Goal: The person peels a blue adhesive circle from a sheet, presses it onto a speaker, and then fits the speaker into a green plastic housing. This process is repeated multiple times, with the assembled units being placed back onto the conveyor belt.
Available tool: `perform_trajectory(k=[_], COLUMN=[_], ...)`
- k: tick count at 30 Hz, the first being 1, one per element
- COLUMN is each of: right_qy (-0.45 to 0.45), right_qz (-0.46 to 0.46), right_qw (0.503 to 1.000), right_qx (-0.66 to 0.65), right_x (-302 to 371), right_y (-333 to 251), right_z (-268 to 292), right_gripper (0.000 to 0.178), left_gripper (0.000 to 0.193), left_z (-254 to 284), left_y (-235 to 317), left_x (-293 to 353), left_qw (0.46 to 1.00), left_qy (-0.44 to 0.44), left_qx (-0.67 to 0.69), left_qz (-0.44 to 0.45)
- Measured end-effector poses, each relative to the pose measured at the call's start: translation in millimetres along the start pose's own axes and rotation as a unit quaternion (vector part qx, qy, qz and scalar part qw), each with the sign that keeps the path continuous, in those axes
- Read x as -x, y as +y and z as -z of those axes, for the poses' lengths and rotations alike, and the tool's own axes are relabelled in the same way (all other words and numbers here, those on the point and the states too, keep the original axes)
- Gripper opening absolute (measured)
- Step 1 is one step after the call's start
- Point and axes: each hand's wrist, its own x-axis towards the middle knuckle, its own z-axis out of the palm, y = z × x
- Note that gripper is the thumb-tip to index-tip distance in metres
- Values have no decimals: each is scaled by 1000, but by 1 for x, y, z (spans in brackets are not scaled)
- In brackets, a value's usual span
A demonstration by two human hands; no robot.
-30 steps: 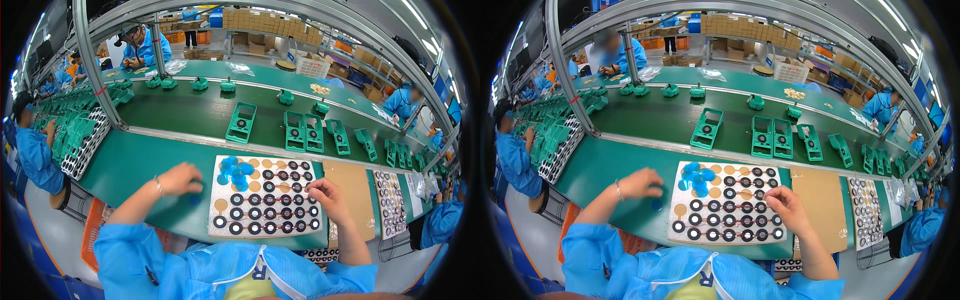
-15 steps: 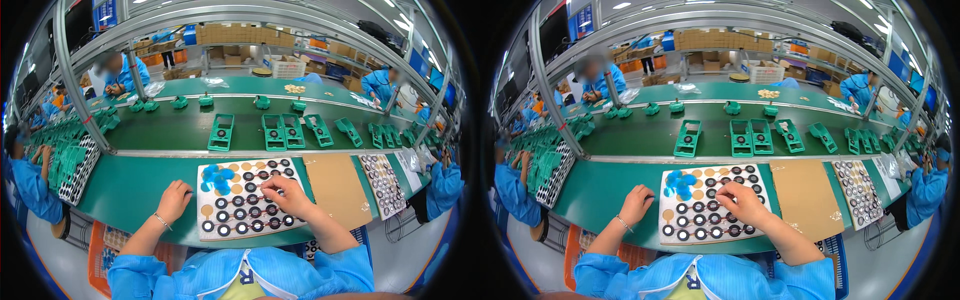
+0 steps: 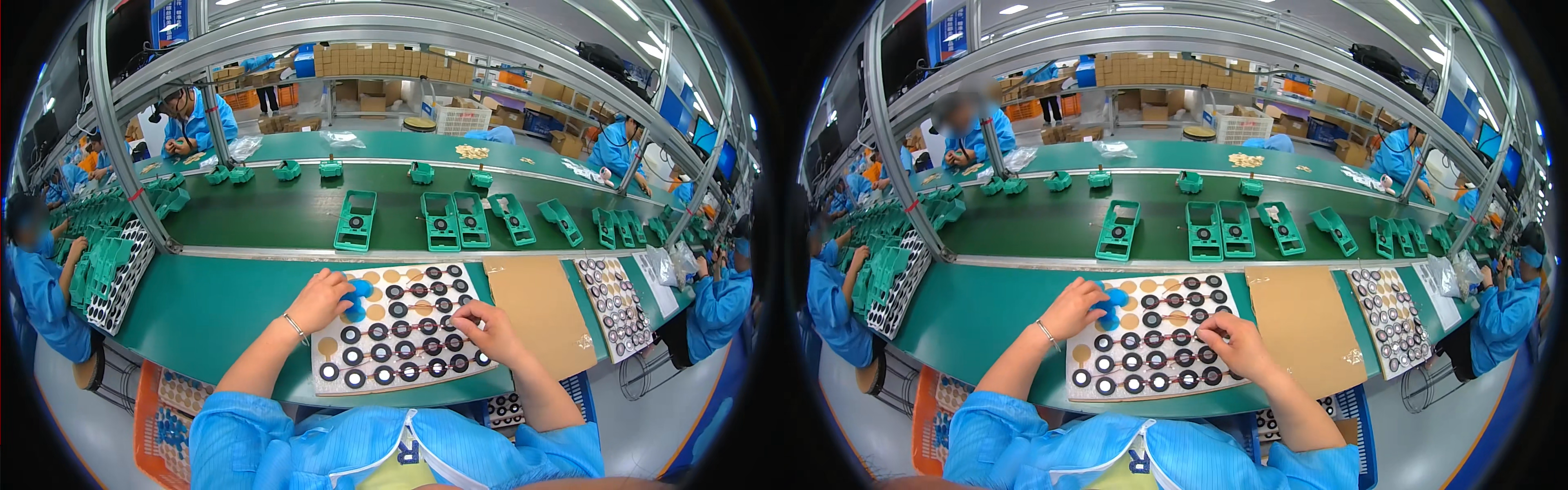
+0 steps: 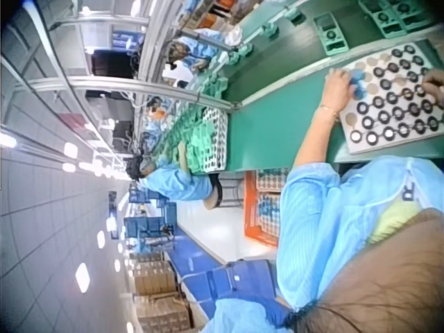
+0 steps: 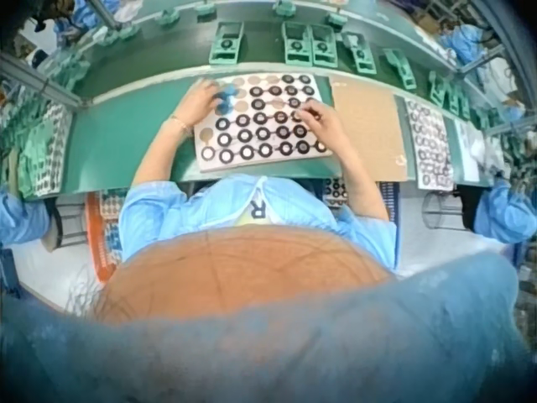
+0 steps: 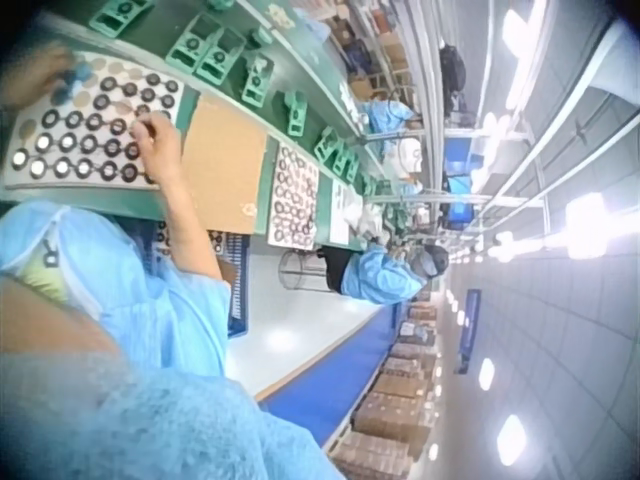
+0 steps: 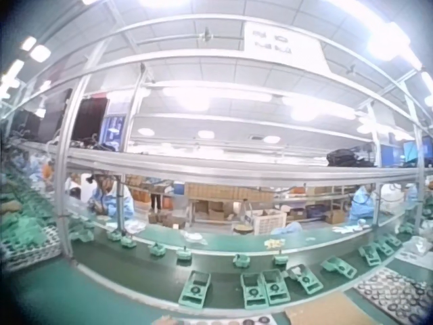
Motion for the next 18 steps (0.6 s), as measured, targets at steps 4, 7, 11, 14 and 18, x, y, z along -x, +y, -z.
perform_trajectory(k=[4, 7, 11, 14, 18], right_qy=[-3, -26, -36, -33, -35], right_qz=[24, 4, 32, 25, 21], right_qw=[1000, 1000, 999, 999, 999], right_qx=[-17, -9, 14, 11, 5], right_x=[-12, -20, -20, -16, -14], right_y=[0, -2, -9, -10, -5], right_z=[-8, -15, -22, -24, -29], right_gripper=[12, 12, 10, 11, 10], left_gripper=[21, 15, 13, 12, 13], left_z=[9, 3, -14, -12, -8], left_y=[-4, -9, -16, -12, -11], left_x=[5, 7, 13, 14, 18], left_qw=[999, 999, 997, 995, 992], left_qy=[18, 18, 34, 52, 71], left_qx=[19, 29, 63, 75, 92], left_qz=[20, 35, 33, 40, 45])
